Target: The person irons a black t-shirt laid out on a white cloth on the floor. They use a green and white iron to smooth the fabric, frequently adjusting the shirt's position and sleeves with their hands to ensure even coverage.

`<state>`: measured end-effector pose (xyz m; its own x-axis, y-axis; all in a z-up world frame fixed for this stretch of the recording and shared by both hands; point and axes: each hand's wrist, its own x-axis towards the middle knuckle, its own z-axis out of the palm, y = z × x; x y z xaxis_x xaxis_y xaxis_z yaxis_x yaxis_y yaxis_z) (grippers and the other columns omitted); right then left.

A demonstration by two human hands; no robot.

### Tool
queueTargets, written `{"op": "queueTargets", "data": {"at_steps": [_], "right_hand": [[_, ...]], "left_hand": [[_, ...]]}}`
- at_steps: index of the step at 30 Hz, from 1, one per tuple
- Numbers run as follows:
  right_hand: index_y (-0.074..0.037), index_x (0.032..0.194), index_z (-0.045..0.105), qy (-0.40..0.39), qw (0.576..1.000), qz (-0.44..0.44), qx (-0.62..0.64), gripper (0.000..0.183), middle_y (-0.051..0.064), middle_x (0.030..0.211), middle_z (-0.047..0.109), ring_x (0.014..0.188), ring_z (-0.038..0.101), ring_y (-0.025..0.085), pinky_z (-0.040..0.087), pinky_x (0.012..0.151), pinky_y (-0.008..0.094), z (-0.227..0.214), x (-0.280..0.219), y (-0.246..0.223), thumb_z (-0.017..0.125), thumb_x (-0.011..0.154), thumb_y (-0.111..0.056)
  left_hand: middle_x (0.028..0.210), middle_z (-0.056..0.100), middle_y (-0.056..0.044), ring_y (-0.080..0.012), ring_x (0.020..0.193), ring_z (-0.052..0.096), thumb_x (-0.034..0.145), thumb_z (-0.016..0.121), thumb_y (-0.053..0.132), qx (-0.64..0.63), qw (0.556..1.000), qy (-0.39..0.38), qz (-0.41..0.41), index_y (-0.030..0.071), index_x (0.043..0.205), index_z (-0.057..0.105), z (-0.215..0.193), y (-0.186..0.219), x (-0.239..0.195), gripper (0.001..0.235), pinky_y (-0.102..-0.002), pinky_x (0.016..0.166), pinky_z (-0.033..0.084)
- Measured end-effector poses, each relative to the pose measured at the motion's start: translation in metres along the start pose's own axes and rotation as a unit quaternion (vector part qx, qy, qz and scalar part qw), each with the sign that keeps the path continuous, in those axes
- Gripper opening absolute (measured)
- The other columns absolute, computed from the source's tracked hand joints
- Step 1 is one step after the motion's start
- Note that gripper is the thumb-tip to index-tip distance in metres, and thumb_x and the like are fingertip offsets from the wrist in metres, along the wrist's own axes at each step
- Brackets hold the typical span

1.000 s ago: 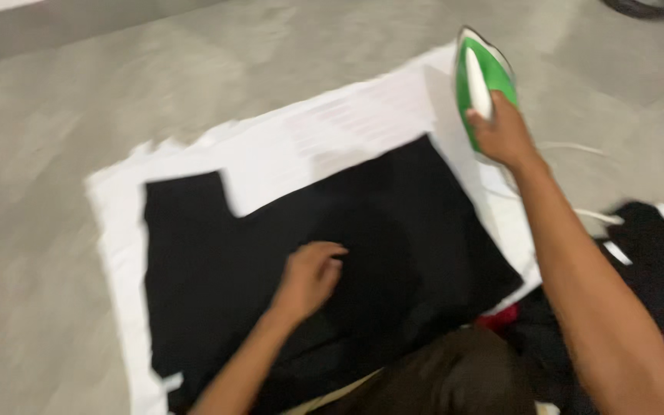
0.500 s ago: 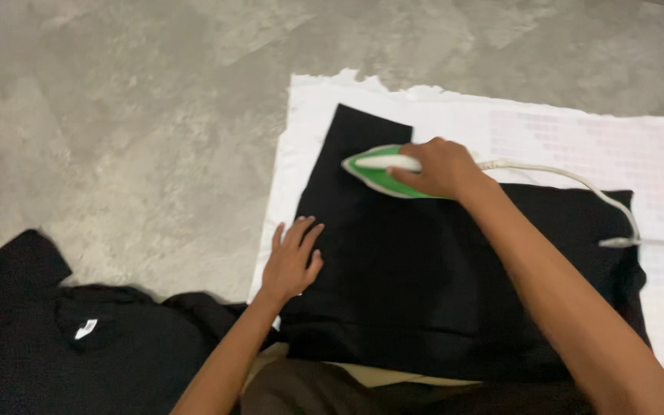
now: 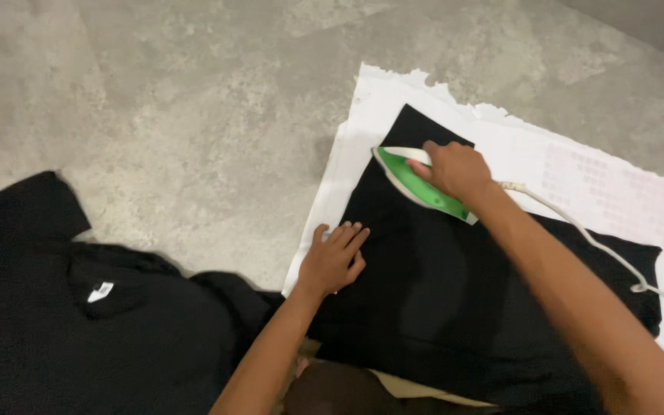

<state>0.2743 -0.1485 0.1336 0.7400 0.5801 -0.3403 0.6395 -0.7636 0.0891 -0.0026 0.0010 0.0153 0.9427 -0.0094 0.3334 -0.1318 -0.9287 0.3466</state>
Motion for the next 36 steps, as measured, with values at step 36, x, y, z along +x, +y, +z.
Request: {"op": "queueTargets", "data": {"at_steps": [36], "right_hand": [[-0.007, 0.133, 0.073, 0.066, 0.995, 0.036, 0.063, 0.073, 0.035, 0.104, 0.071, 0.1, 0.072, 0.058, 0.057, 0.085, 0.063, -0.025, 0.018, 0.033, 0.049, 0.107, -0.071]], "left_hand": [[0.141, 0.057, -0.004, -0.0214, 0.139, 0.051, 0.095, 0.05, 0.035, 0.046, 0.998, -0.016, -0.041, 0.023, 0.145, 0.057, -0.002, 0.001, 0.003, 0.052, -0.052, 0.113, 0.034]]}}
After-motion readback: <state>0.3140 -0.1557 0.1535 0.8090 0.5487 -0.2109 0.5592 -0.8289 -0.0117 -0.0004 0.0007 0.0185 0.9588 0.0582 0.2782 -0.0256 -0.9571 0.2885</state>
